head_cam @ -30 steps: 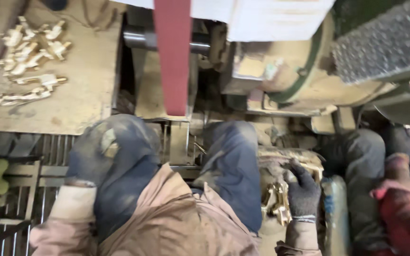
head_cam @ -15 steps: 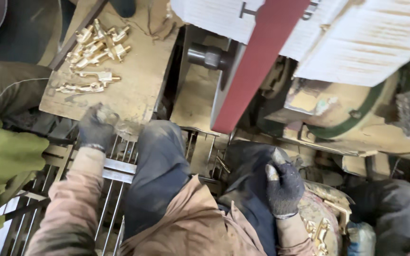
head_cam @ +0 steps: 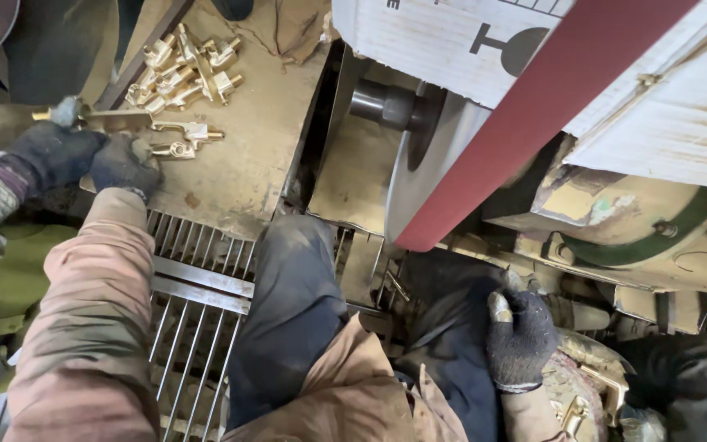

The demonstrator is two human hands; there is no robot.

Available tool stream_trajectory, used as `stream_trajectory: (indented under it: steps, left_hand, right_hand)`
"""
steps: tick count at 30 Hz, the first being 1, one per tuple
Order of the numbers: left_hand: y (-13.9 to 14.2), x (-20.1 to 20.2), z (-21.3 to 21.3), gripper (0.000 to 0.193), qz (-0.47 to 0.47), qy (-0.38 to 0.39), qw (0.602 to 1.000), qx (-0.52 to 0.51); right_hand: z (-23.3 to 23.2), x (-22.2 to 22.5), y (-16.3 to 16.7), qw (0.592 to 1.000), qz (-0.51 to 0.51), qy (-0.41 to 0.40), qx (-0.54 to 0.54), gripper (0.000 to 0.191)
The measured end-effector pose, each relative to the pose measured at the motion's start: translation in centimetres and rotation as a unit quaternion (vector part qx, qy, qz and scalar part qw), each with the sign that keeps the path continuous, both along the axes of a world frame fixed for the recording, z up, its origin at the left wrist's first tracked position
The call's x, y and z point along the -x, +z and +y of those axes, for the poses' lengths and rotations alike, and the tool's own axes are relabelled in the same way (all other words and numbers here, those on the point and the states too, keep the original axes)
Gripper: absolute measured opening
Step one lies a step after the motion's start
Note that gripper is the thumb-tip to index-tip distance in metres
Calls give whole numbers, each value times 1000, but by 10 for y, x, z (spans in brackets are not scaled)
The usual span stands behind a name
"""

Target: The person repeatedly picks up small brass-colored metal parts and presses them against a moving belt sander to smooth or shape their surfaces. They handle the parts one at a time, rotate them to contact different edges, and place finished pieces on a nearby surface.

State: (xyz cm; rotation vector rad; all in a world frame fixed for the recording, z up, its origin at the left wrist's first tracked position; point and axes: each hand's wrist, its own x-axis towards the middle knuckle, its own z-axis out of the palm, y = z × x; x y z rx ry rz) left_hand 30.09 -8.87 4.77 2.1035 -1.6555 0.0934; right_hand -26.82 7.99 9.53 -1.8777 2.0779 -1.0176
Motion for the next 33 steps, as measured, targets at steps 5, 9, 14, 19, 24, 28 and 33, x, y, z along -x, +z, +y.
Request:
stream_trajectory:
  steps: [5,9,14,19,24,28,33]
  left_hand:
    - [-2,14,11,35,-24,22,998,54]
    - [-2,34,28,37,35,67,997,34]
    - [-9,56,55,27,52,49,995,70]
    - [-11,70,77,23,239,48,970,-5]
    - [5,83,121,31,302,11,950,81]
    - [34,102,160,36,378,24,922,80]
    - [41,146,193,30,648,-29,758,67]
  right_hand:
    - [-1,2,-2,1000,-1,3,-1,13]
    - [2,5,-2,1000,-1,4,11,14]
    - [9,8,-2,1000,-8,14,25,13]
    - [14,13,-2,998,-8,39,57,15]
    - [18,12,8,998,-48,37,37,17]
    - [25,-6,29,989,-92,116,23,17]
    - [37,-54,58,954,-158,212,-141,28]
